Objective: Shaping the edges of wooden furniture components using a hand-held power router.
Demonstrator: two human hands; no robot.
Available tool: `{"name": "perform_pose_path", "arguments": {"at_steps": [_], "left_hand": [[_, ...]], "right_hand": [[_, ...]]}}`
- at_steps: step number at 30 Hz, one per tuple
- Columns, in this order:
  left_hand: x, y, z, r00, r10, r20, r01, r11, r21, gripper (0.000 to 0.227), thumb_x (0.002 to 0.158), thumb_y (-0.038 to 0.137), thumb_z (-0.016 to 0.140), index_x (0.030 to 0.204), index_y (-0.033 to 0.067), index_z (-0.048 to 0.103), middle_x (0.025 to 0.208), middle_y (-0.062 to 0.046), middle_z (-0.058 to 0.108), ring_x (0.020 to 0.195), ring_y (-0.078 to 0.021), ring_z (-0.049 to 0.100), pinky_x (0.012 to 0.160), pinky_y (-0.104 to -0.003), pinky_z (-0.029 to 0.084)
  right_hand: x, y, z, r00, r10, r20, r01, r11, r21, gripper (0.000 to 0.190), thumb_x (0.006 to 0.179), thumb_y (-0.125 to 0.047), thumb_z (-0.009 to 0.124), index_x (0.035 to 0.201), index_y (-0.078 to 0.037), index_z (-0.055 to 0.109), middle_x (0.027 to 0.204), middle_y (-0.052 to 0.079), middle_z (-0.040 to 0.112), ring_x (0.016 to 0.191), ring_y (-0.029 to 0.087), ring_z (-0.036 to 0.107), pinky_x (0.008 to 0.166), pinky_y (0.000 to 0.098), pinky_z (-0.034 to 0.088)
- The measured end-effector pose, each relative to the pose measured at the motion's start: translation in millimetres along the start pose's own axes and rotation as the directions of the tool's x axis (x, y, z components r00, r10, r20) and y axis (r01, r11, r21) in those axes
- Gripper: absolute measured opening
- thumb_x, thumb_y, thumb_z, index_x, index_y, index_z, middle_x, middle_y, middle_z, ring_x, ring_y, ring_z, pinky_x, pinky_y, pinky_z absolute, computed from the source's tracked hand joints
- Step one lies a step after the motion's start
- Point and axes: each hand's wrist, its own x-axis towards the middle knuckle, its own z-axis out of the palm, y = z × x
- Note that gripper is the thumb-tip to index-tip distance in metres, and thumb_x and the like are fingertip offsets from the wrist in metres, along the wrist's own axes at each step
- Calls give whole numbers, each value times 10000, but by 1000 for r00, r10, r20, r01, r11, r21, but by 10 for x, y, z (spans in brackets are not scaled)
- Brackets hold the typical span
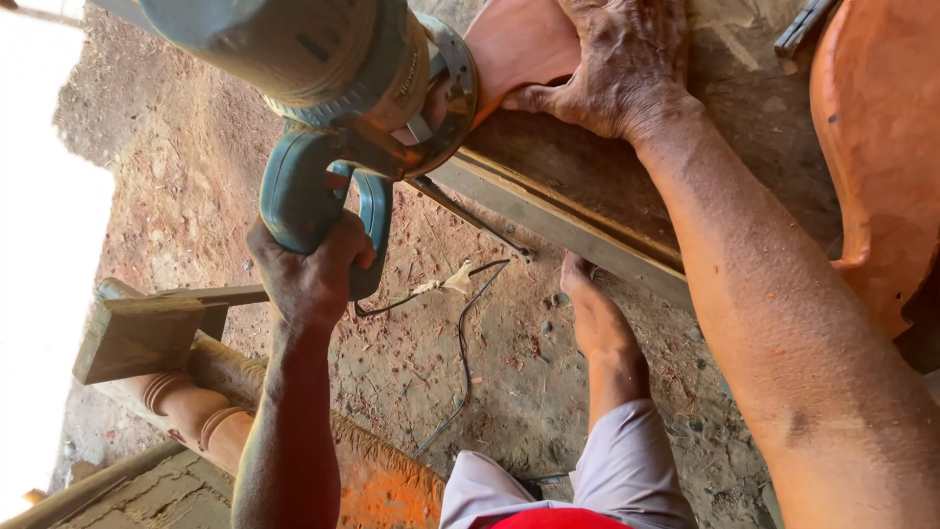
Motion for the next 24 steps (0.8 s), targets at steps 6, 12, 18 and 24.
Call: {"name": "perform_pose_path", "arguments": {"at_steps": [6, 12, 18, 24], "left_hand": [[65, -66, -1, 1000, -21, -5, 21, 999, -42, 371, 831, -38, 610, 1201, -38, 636, 702, -56, 627, 576, -125, 585, 554, -274, 476], [130, -61, 33, 999, -36, -38, 34, 998, -58, 364, 823, -31, 619, 1186, -34, 633, 695, -58, 631, 565, -124, 592, 531, -276, 481], [185, 2, 99, 999, -7, -43, 6, 1000, -19, 359, 817, -40, 603, 1174, -32, 640, 697, -59, 630, 559, -125, 595, 520, -278, 482], [216, -32, 138, 998, 10, -70, -14, 998, -58, 335, 835, -51, 607, 1168, -32, 639, 717, -57, 633, 565, -128, 590, 524, -277, 472]], "right_hand": [[-511, 436, 566, 1000, 8, -23, -8, 1000, -18, 1154, 739, -838, 818, 1548, -121, 410, 1493, 205, 345, 1363, 412, 355, 1137, 607, 247], [-849, 462, 648, 999, 10, -34, -11, 999, -43, 1135, 761, -830, 809, 1545, -112, 411, 1489, 214, 341, 1355, 420, 351, 1133, 613, 245], [-1011, 467, 655, 999, 11, -45, -14, 997, -69, 1116, 783, -823, 801, 1542, -103, 411, 1486, 224, 337, 1347, 428, 347, 1129, 618, 244], [-341, 37, -1, 998, 16, -62, -21, 996, -84, 1097, 805, -816, 793, 1539, -94, 412, 1483, 234, 333, 1340, 436, 344, 1125, 624, 242]]}}
